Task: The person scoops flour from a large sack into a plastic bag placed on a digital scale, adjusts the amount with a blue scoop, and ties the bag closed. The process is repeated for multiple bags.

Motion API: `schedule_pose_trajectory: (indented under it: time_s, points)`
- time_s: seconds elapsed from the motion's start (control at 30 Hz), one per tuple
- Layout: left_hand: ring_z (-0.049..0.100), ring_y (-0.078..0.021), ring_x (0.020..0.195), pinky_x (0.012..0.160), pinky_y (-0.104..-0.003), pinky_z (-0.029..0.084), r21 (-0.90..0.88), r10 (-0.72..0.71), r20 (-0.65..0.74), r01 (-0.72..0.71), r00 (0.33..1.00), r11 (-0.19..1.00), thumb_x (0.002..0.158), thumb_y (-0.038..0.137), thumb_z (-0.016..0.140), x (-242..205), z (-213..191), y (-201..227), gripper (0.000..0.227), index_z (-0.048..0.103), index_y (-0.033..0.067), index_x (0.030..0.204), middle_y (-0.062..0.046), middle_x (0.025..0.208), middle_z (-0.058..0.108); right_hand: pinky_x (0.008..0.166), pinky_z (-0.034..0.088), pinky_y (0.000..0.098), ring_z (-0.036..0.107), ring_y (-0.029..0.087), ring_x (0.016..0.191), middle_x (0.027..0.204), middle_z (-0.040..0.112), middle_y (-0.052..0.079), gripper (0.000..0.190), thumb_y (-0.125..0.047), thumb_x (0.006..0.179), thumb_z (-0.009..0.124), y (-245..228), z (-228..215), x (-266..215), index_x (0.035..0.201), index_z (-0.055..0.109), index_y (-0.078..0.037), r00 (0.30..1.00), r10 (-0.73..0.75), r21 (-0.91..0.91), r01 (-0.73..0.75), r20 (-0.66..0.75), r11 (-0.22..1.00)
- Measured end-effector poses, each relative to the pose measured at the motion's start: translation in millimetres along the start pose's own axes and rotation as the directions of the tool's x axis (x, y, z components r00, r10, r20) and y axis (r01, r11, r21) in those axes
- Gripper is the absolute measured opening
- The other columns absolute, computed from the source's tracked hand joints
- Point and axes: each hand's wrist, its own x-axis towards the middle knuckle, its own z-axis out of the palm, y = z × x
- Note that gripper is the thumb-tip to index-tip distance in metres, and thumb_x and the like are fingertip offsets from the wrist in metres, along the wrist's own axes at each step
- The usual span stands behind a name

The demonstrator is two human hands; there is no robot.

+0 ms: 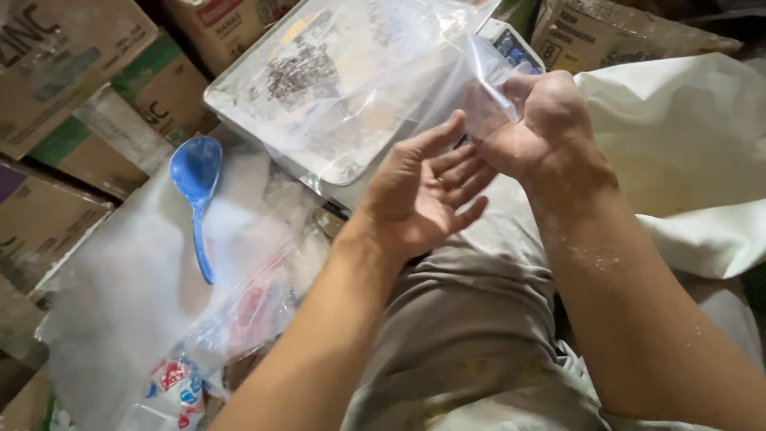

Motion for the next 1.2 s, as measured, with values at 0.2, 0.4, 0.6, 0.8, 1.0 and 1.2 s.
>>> schedule_pose_trajectory:
  time_s: [0.2, 0.4, 0.6, 0.8, 1.0, 1.2]
  points:
    - [0.061, -0.016, 0.103, 0.097, -0.045, 0.038, 0.017, 0.245, -0.155, -0.246, 0.957, 0.969, 0.089, 0.036, 0.072, 28.7, 7.6, -19.9, 0.038, 0.066, 0.0165, 0.122, 0.001, 0.108, 0.068, 0.106, 0.05, 0.0625, 0.058, 0.051, 0.124, 0.135, 0.053, 0.039, 0.051, -0.012, 0.096, 0.026, -10.4, -22.5, 3.0, 0.134, 0.039, 0.019, 0.999, -0.017, 0.021, 0.017, -0.03, 1.0]
    - [0.06, -0.0129, 0.072, 0.057, -0.029, 0.043, 0.171, 0.549, -0.156, -0.525, 0.821, 0.833, 0.094, 0.023, 0.072, 56.5, 7.5, -11.6, 0.019, 0.069, 0.0108, 0.109, -0.001, 0.086, 0.069, 0.087, 0.063, 0.0418, 0.067, 0.034, 0.098, 0.122, 0.061, 0.029, 0.045, -0.008, 0.105, 0.033, 3.6, -70.3, 14.6, 0.139, 0.043, 0.02, 0.999, 0.025, 0.265, -0.032, 0.029, 0.964]
    - [0.076, -0.0115, 0.072, 0.066, -0.027, 0.062, 0.71, 0.88, 0.26, -0.697, 0.397, 0.104, 0.095, 0.022, 0.07, 69.7, 26.6, -14.6, 0.016, 0.072, 0.0057, 0.093, -0.001, 0.081, 0.075, 0.081, 0.064, 0.0385, 0.068, 0.025, 0.091, 0.108, 0.061, 0.013, 0.027, -0.017, 0.102, 0.044, 13.4, -92.1, -6.2, 0.121, 0.055, -0.002, 0.994, 0.087, 0.011, -0.086, -0.073, 0.996]
    - [0.07, -0.0125, 0.064, 0.065, -0.031, 0.057, 0.757, 0.871, 0.41, -0.634, 0.271, -0.159, 0.091, 0.016, 0.068, 70.3, 48.5, -30.3, 0.02, 0.064, 0.0024, 0.077, -0.006, 0.068, 0.069, 0.085, 0.05, 0.0388, 0.055, 0.024, 0.096, 0.107, 0.053, 0.01, 0.026, -0.029, 0.096, 0.053, 1.9, -87.6, -41.0, 0.108, 0.053, -0.006, 0.854, -0.017, -0.08, -0.029, -0.52, 0.996]
    - [0.065, -0.0118, 0.058, 0.057, -0.029, 0.053, 0.835, 0.886, 0.217, -0.548, 0.409, 0.048, 0.08, 0.015, 0.082, 67.2, 49.4, -33.3, 0.03, 0.056, 0.0064, 0.067, -0.001, 0.062, 0.064, 0.043, 0.029, 0.0304, 0.043, 0.015, 0.056, 0.078, 0.05, 0.004, 0.017, -0.024, 0.094, 0.057, 17.8, -73.2, -63.3, 0.103, 0.053, -0.011, 0.742, -0.406, -0.338, 0.252, -0.534, 0.907]
    - [0.066, -0.0082, 0.069, 0.06, -0.02, 0.055, 0.481, 0.673, 0.056, -0.61, 0.738, 0.63, 0.074, 0.008, 0.083, 79.1, 47.5, -34.6, 0.026, 0.062, 0.0114, 0.088, 0.002, 0.078, 0.067, 0.042, 0.036, 0.0269, 0.045, 0.009, 0.059, 0.081, 0.048, 0.001, 0.035, -0.039, 0.098, 0.066, -4.2, -50.3, -91.3, 0.108, 0.051, -0.009, 0.642, -0.767, -0.516, 0.655, -0.005, 0.552]
